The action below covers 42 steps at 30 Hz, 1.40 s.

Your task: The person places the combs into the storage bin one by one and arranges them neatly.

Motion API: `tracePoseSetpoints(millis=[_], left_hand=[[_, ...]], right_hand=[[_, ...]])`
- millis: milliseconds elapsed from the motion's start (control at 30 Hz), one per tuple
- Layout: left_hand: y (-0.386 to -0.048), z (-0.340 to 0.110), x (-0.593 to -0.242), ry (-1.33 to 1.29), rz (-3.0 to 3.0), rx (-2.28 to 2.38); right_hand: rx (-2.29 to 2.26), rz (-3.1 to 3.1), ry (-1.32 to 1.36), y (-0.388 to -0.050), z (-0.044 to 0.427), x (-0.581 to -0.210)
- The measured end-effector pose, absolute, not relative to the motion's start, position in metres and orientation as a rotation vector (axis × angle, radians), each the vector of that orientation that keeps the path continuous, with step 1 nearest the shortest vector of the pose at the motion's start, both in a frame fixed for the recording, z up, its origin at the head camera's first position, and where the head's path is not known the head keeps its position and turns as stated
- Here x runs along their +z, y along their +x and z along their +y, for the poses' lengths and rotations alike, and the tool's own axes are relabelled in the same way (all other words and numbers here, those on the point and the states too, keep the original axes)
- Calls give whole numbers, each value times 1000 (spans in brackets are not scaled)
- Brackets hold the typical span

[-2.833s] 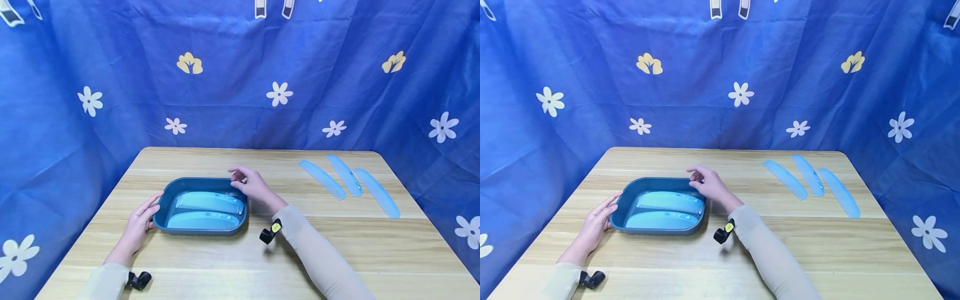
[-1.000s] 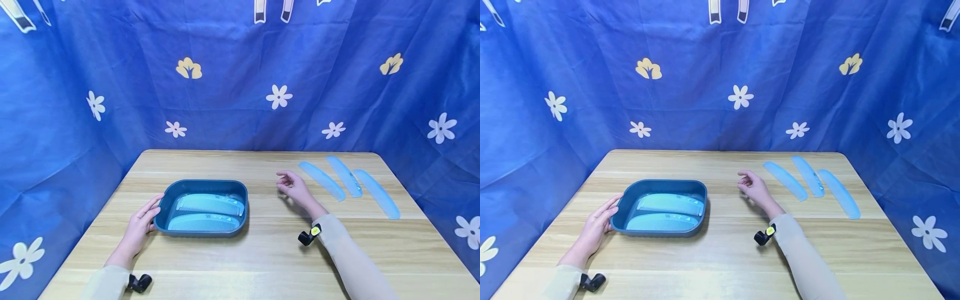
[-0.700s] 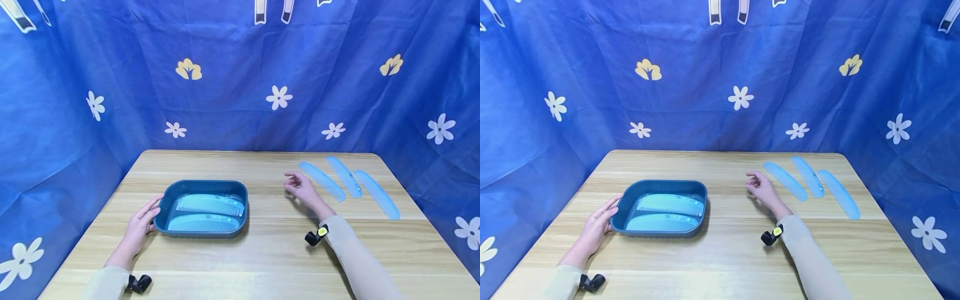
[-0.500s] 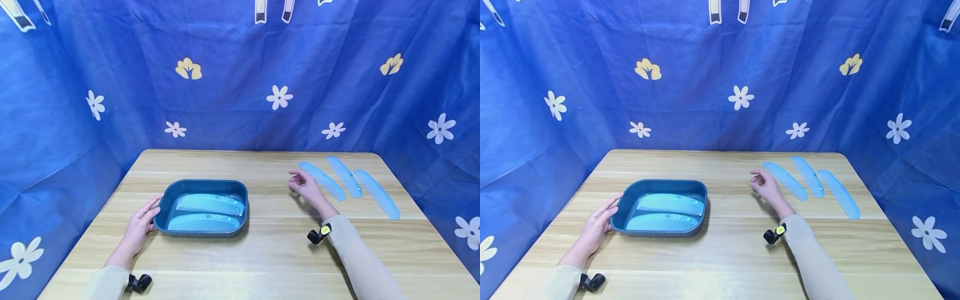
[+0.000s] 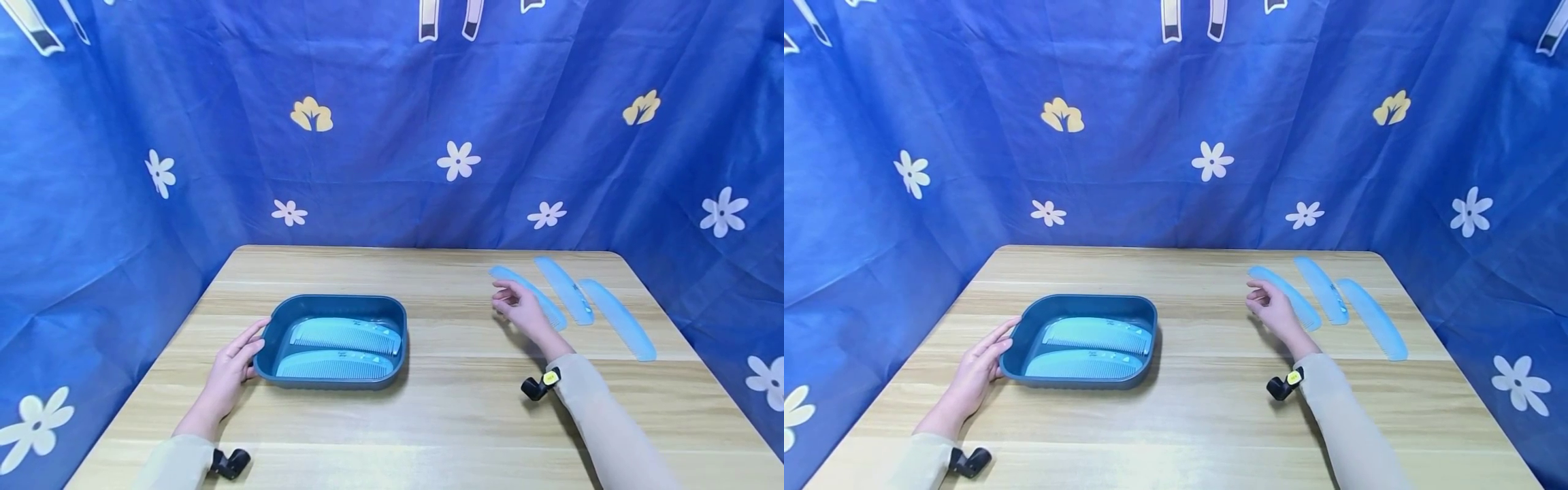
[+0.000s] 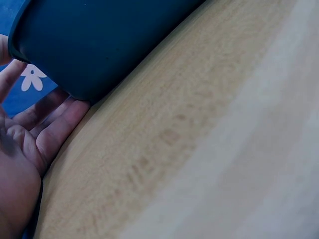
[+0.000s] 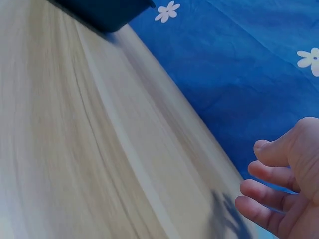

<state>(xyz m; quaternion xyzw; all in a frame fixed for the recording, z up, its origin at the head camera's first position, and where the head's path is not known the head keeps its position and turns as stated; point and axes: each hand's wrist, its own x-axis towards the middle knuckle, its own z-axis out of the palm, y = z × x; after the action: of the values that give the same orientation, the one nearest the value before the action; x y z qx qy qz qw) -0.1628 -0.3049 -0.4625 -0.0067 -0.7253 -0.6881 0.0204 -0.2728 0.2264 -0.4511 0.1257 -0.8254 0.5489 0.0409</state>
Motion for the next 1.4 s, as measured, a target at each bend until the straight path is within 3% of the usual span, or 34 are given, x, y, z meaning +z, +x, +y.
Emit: tracePoseSetpoints(millis=[800, 1400], left_hand=[[-160, -302, -464, -31, -2243, -2134], [-159, -302, -463, -20, -2248, -2132]], right_hand=[[1427, -2590, 129, -301, 292, -463], [1077, -2888, 33, -314, 294, -461]])
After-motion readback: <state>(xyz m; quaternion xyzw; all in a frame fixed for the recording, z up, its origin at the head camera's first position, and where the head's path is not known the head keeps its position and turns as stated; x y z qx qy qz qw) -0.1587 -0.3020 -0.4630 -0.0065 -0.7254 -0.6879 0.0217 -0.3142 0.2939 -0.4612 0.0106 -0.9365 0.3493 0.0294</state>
